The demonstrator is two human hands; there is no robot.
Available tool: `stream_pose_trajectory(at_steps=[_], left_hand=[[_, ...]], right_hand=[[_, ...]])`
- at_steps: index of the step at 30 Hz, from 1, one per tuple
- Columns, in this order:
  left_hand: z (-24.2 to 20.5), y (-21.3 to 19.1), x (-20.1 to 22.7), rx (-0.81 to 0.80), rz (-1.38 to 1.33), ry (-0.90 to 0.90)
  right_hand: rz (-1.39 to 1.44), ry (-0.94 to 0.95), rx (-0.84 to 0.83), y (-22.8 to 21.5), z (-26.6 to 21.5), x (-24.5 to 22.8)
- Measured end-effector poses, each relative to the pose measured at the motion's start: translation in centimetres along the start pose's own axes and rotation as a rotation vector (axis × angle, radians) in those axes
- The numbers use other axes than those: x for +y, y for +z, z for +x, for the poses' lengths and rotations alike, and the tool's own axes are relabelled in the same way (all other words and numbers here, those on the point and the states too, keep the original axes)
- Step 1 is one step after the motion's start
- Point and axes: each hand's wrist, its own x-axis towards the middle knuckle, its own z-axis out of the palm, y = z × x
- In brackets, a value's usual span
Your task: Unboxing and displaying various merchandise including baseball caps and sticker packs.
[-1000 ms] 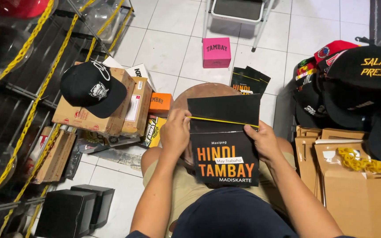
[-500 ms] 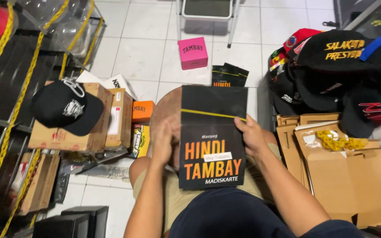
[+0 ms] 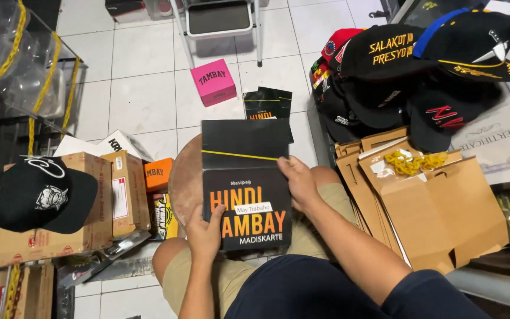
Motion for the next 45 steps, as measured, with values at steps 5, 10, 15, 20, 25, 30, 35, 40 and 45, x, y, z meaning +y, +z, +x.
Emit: stream_pose_trajectory(at_steps=[5,10,15,20,25,30,35,40,45], left_hand=[[0.8,0.3,-2.7,0.19,-0.19,0.055],[-0.3,0.4,-3.0,0.101,0.029,0.098],[-0.2,2.0,-3.1,0.111,-0.184,0.097],[0.8,5.0,-2.0,0.131,-0.337,0.107],[2.2,6.4,-2.0,-0.161,-0.12,-0.157],[3.1,5.5,-3.6,-0.564,0.916,-0.121],[3.4,5.2,-3.7,-0.576,0.903,-0.11],[3.7,5.2,-3.4,-0.583,0.916,-0.132],[3.9,5.2,-3.0,-0.58,0.909,-0.156]], right_hand=[[-0.391,0.083,-0.082,1.5,-2.3,3.2],[-0.611,-0.047,0.052,0.1,-2.8,5.2],[-0.19,0.027,0.041,-0.8,-2.3,5.4],[0.219,0.105,-0.014,-2.0,-2.7,5.3],[0.224,-0.032,0.027,-4.6,1.5,3.4],[0.162,-0.108,0.176,-8.6,10.8,-1.1],[0.16,-0.112,0.193,-9.1,19.1,-3.2],[0.181,-0.122,0.175,-9.5,24.0,-3.7],[-0.163,0.172,0.371,-15.3,27.6,0.4]])
